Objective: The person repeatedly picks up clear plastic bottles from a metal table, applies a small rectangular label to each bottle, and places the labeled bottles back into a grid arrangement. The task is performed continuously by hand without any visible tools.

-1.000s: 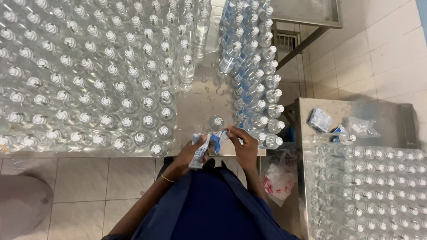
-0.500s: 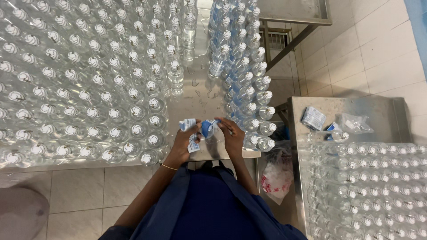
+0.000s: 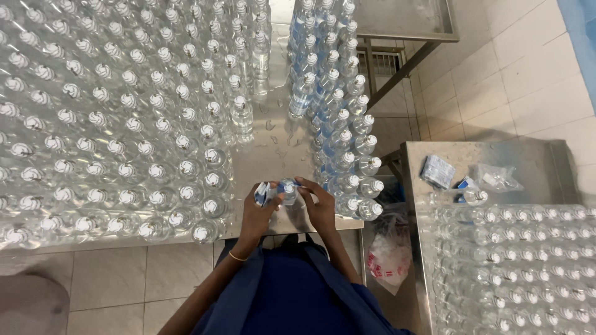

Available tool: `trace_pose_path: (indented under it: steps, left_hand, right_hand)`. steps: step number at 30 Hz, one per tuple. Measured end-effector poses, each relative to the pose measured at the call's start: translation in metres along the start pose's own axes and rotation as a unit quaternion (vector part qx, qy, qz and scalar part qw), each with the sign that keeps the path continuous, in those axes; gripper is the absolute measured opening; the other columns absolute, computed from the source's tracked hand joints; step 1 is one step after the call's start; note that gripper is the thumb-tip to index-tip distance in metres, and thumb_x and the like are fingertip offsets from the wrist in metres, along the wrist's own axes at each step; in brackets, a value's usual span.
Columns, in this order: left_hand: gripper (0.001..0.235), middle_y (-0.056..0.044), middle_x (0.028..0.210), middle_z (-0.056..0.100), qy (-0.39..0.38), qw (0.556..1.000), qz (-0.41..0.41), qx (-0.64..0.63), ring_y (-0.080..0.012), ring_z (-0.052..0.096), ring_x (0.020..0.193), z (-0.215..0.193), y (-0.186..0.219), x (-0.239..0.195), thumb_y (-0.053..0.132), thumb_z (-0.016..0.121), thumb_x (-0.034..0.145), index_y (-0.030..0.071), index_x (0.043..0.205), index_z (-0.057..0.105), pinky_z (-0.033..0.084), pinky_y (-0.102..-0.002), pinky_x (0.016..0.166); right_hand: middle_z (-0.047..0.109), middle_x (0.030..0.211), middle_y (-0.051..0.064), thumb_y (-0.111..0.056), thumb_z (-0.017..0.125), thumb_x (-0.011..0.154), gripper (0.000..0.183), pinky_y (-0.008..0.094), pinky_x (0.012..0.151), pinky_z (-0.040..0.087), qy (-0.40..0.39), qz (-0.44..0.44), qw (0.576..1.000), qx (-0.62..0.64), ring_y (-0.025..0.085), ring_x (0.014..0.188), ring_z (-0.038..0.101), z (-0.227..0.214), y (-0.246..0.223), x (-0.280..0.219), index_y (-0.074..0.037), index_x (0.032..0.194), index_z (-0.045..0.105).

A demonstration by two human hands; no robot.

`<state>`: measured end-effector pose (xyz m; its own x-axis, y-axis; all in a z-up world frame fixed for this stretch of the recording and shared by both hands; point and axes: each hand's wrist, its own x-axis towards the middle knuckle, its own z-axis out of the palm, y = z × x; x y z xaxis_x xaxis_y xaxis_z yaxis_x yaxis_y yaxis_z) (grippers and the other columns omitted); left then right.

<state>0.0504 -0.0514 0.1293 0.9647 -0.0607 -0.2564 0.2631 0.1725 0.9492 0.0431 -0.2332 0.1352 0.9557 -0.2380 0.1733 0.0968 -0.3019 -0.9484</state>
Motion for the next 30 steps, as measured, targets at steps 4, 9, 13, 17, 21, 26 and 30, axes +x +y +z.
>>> trace_pose_path:
  steps: [4, 9, 13, 17, 21, 26, 30]
  left_hand:
    - [0.032, -0.019, 0.134, 0.074, 0.009, 1.000, 0.006, -0.004, -0.0131, 0.070, 0.073, 0.004, 0.004, -0.003, 0.019, 0.081, 0.103, 0.004, 0.128, 0.067, 0.057, -0.035, 0.066]
    - [0.029, -0.023, 0.142, 0.071, 0.001, 1.000, 0.014, 0.005, -0.0127, 0.069, 0.070, 0.005, 0.008, -0.005, 0.019, 0.079, 0.104, 0.003, 0.125, 0.066, 0.057, -0.036, 0.066]
    - [0.024, -0.023, 0.143, 0.072, 0.004, 1.000, 0.023, 0.005, -0.0118, 0.070, 0.066, 0.007, 0.006, -0.002, 0.014, 0.077, 0.104, 0.001, 0.121, 0.066, 0.055, -0.033, 0.062]
    - [0.021, -0.027, 0.123, 0.076, -0.005, 0.999, 0.004, -0.033, -0.0163, 0.071, 0.061, 0.002, -0.001, 0.006, 0.008, 0.068, 0.106, -0.006, 0.121, 0.062, 0.051, -0.027, 0.051]
    - [0.024, -0.018, 0.093, 0.076, 0.013, 1.000, -0.002, -0.025, -0.0174, 0.073, 0.059, 0.006, -0.007, 0.012, 0.014, 0.070, 0.108, -0.007, 0.119, 0.064, 0.051, -0.024, 0.048]
    - [0.028, -0.017, 0.077, 0.074, 0.031, 0.999, -0.029, -0.022, -0.0189, 0.072, 0.056, -0.001, -0.031, 0.013, 0.022, 0.067, 0.111, -0.004, 0.120, 0.066, 0.051, -0.026, 0.046]
    - [0.026, -0.023, 0.094, 0.079, 0.037, 0.998, -0.042, -0.018, -0.0189, 0.073, 0.056, -0.006, -0.049, 0.018, 0.020, 0.068, 0.110, -0.003, 0.123, 0.065, 0.052, -0.025, 0.046]
  right_hand:
    - [0.083, 0.126, 0.012, -0.010, 0.077, 0.103, 0.033, 0.052, 0.101, 0.060, -0.053, -0.017, 0.998, -0.030, 0.034, 0.112, 0.079, -0.011, 0.007, -0.005, -0.013, 0.136, 0.080]
    - [0.076, 0.139, 0.015, -0.011, 0.079, 0.101, 0.047, 0.057, 0.111, 0.055, -0.118, -0.031, 0.992, -0.031, 0.043, 0.127, 0.071, -0.015, -0.003, -0.004, -0.010, 0.148, 0.069]
    - [0.068, 0.149, 0.024, -0.009, 0.085, 0.095, 0.075, 0.060, 0.119, 0.051, -0.156, -0.027, 0.987, -0.007, 0.048, 0.139, 0.061, -0.014, 0.016, -0.005, -0.002, 0.161, 0.051]
    - [0.061, 0.153, 0.028, -0.023, 0.090, 0.094, 0.092, 0.066, 0.120, 0.048, -0.176, 0.066, 0.982, -0.031, 0.051, 0.141, 0.059, -0.011, 0.015, -0.002, -0.009, 0.170, 0.040]
    - [0.061, 0.153, 0.030, -0.027, 0.093, 0.091, 0.096, 0.065, 0.121, 0.048, -0.179, 0.080, 0.981, -0.011, 0.053, 0.142, 0.058, -0.008, 0.028, 0.004, -0.010, 0.170, 0.041]
    - [0.060, 0.153, 0.032, -0.024, 0.092, 0.091, 0.096, 0.056, 0.122, 0.050, -0.188, 0.045, 0.981, -0.032, 0.051, 0.145, 0.055, 0.002, 0.051, -0.004, -0.003, 0.169, 0.041]
    - [0.057, 0.159, 0.025, -0.029, 0.095, 0.088, 0.101, 0.058, 0.122, 0.049, -0.206, 0.078, 0.974, -0.055, 0.046, 0.142, 0.060, 0.007, 0.081, -0.003, -0.015, 0.172, 0.041]
